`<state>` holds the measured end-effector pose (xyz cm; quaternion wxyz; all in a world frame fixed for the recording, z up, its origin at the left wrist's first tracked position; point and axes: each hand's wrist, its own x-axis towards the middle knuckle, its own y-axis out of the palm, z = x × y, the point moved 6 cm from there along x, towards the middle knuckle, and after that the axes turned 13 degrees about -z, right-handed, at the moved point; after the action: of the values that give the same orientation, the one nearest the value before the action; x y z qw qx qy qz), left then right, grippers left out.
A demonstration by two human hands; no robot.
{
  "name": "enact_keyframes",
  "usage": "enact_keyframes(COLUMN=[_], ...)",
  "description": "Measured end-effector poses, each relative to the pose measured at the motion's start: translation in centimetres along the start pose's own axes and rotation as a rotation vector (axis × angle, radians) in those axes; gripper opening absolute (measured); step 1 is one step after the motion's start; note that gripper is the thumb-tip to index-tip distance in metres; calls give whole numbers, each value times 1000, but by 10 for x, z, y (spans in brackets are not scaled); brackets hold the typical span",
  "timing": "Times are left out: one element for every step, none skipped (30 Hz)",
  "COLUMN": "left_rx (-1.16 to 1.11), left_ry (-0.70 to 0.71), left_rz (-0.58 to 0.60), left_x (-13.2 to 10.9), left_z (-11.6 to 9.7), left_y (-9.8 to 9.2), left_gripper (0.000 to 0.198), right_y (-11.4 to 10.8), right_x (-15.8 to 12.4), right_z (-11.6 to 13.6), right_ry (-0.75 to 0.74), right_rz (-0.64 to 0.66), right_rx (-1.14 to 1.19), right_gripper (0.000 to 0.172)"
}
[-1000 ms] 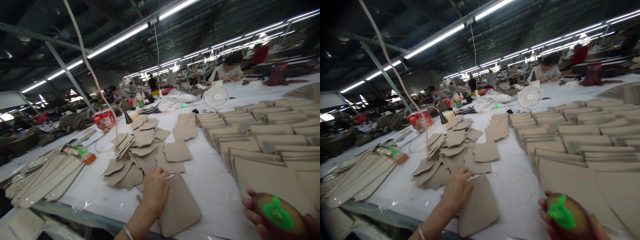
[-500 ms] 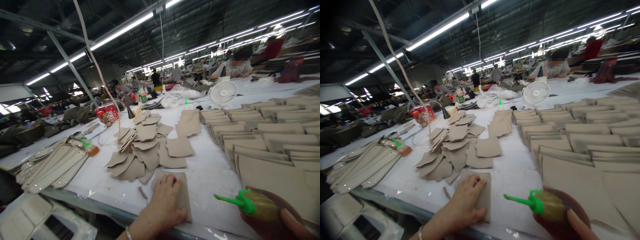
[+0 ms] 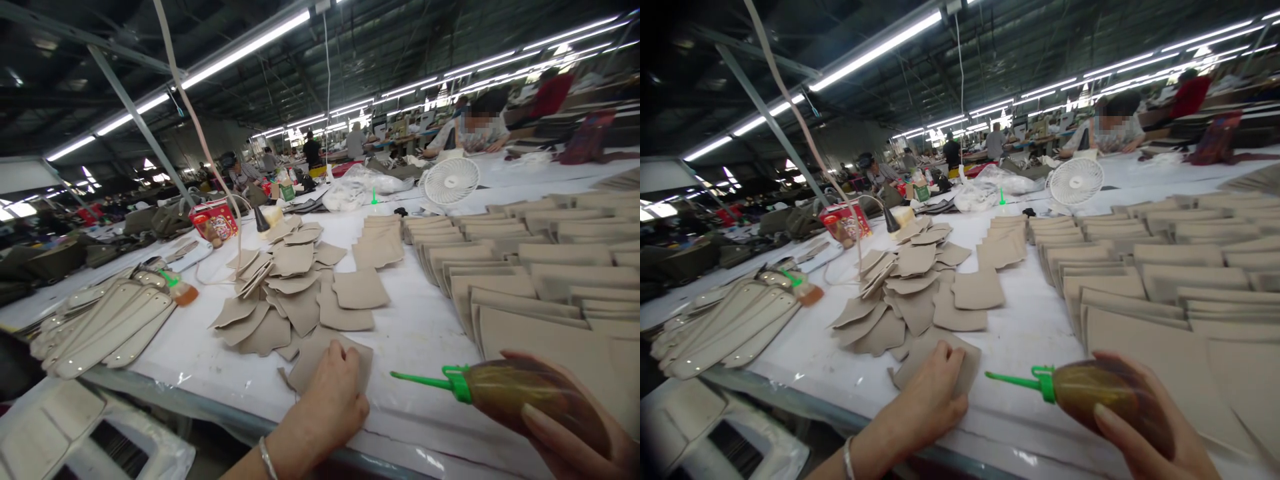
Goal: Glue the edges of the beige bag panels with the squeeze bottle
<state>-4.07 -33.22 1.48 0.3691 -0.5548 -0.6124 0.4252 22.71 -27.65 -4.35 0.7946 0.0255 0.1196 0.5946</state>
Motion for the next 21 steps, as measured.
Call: enact_keyframes(left_rx=[-1,-2,1,7,17,32,47,62,77,92,110,129,148,165,180,192,201,211,217,218,215], left_ry=[3,2,-1,-6,-12,-19,-24,-27,-30,-35,-39,-38,-34,-31,-28,-28,-29,-31,-26,-14,0], left_rz=[5,6,6,5,6,4,1,-3,-6,-9,-16,-28,-41,-49,-52,-50,-44,-39,-41,-47,-56], left_x=[0,0,0,0,0,0,0,1,2,4,5,7,8,9,10,11,11,12,12,12,13], left_z=[0,1,1,1,1,0,-1,-3,-5,-7,-9,-11,-13,-14,-15,-14,-13,-11,-10,-8,-6], left_y=[-2,-3,-4,-4,-3,-3,-2,-1,0,1,2,3,4,5,6,7,8,8,7,6,4], left_gripper=[41,39,38,37,37,38,39,41,41,42,42,41,41,41,41,41,40,38,37,36,35], right_y=[1,3,4,6,7,9,11,13,15,17,20,22,24,26,27,27,27,27,27,28,29], right_x=[0,0,1,0,0,0,-1,-3,-5,-7,-10,-13,-15,-17,-19,-19,-18,-16,-14,-11,-9], right_z=[1,2,2,1,1,2,3,6,10,14,19,24,29,33,37,40,43,44,45,45,45], right_ry=[-14,-25,-31,-30,-29,-34,-43,-59,-77,-97,-115,-132,-153,-178,-206,-243,-284,-327,-367,-407,-445], right_rz=[6,9,19,27,35,41,46,44,40,35,35,33,26,14,5,-2,-3,6,30,61,97], right_rx=[-12,-21,-22,-13,-8,-11,-26,-50,-79,-109,-135,-162,-196,-234,-276,-312,-344,-371,-397,-421,-449], right_gripper=[82,83,84,85,86,86,85,83,80,78,77,76,75,73,72,71,71,71,72,72,70])
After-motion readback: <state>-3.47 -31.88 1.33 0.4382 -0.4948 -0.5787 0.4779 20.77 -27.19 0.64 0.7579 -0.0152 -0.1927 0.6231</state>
